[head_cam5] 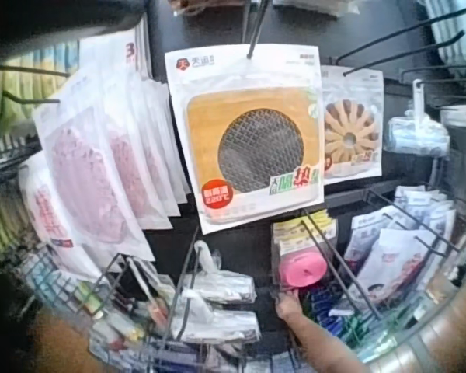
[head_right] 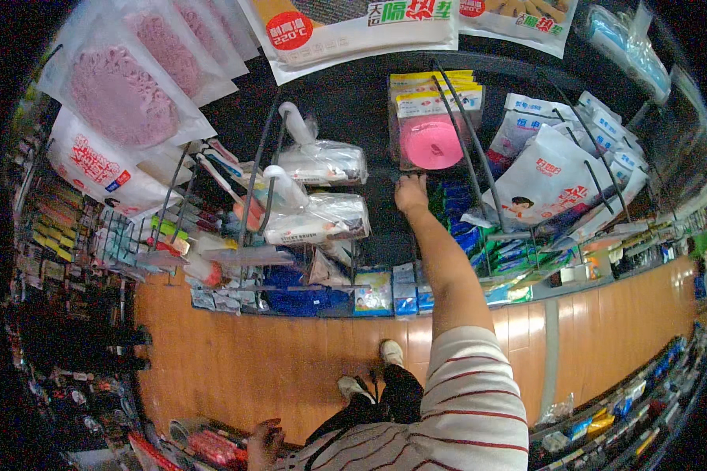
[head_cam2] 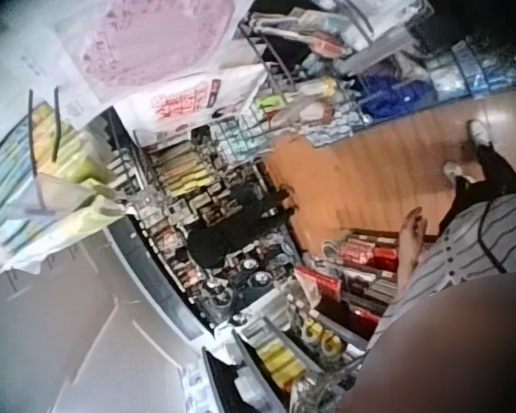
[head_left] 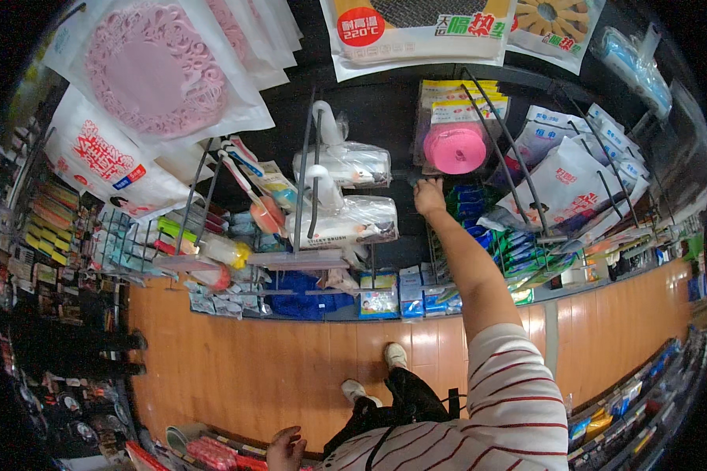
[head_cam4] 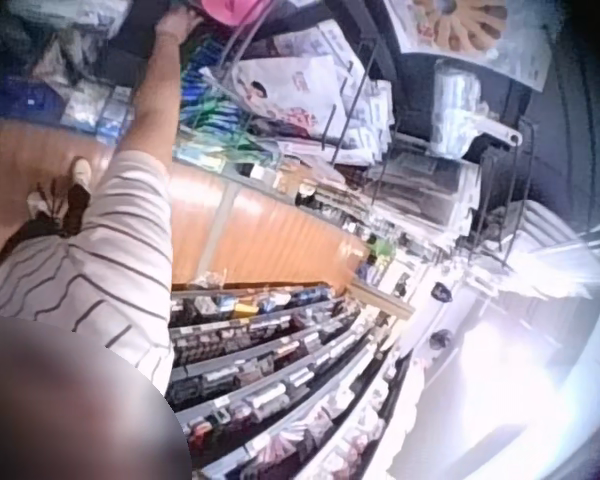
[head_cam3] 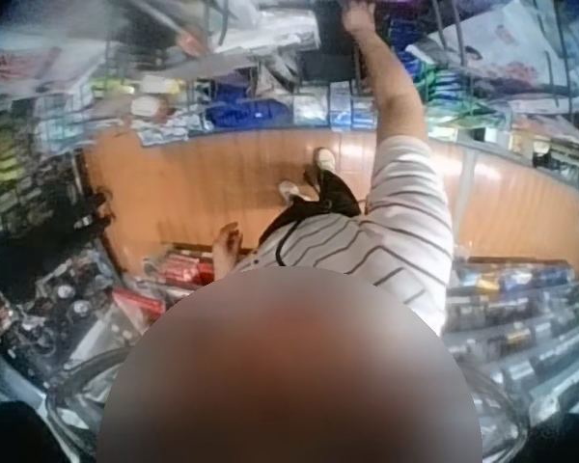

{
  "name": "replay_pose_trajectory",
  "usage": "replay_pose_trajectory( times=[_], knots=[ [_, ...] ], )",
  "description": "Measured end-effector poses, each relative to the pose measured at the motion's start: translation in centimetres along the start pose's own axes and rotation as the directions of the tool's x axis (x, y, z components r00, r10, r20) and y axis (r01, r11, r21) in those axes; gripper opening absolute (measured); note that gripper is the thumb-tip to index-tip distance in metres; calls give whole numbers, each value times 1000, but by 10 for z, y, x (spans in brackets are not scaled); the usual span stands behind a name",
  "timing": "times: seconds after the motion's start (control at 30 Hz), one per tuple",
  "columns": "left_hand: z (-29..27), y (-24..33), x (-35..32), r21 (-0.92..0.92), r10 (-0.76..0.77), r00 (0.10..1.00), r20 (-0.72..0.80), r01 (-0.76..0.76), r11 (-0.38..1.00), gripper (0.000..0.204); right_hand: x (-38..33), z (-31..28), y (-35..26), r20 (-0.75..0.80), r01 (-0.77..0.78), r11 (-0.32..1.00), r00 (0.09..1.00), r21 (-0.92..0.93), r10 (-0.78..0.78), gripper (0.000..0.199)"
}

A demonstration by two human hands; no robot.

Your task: The person organizes retail products on a store shelf, using a dark cloth to wipe packaging. They handle multiple packages of gloves and cleaning supplies, aligning them and adjusting their positions on the shelf.

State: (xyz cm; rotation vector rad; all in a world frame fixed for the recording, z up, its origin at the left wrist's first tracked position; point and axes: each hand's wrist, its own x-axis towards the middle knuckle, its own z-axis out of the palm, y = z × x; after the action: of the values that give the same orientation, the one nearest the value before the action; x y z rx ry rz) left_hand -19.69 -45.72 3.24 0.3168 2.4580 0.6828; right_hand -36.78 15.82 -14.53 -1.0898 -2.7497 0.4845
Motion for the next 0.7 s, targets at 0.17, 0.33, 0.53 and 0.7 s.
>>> replay_pose_trajectory(
  times=[0.17,0.33,0.53,0.7],
  knots=[
    [8,-14,6,-73,25,999,25,-23,997,24,-23,-15,18,-85,266,961,962,78,-260,20],
    [-6,9,21,-124,34,996,80,-23,992,29,-66,-18,31,-16,354,929,935,109,-354,16],
    [-13,12,33,-81,92,990,106,-84,993,31,-136,-57,22,195,255,965,945,68,-263,21],
    [-15,8,35,-82,170,982,85,-163,983,31,-165,-62,20,246,310,950,918,45,-312,23]
  ],
)
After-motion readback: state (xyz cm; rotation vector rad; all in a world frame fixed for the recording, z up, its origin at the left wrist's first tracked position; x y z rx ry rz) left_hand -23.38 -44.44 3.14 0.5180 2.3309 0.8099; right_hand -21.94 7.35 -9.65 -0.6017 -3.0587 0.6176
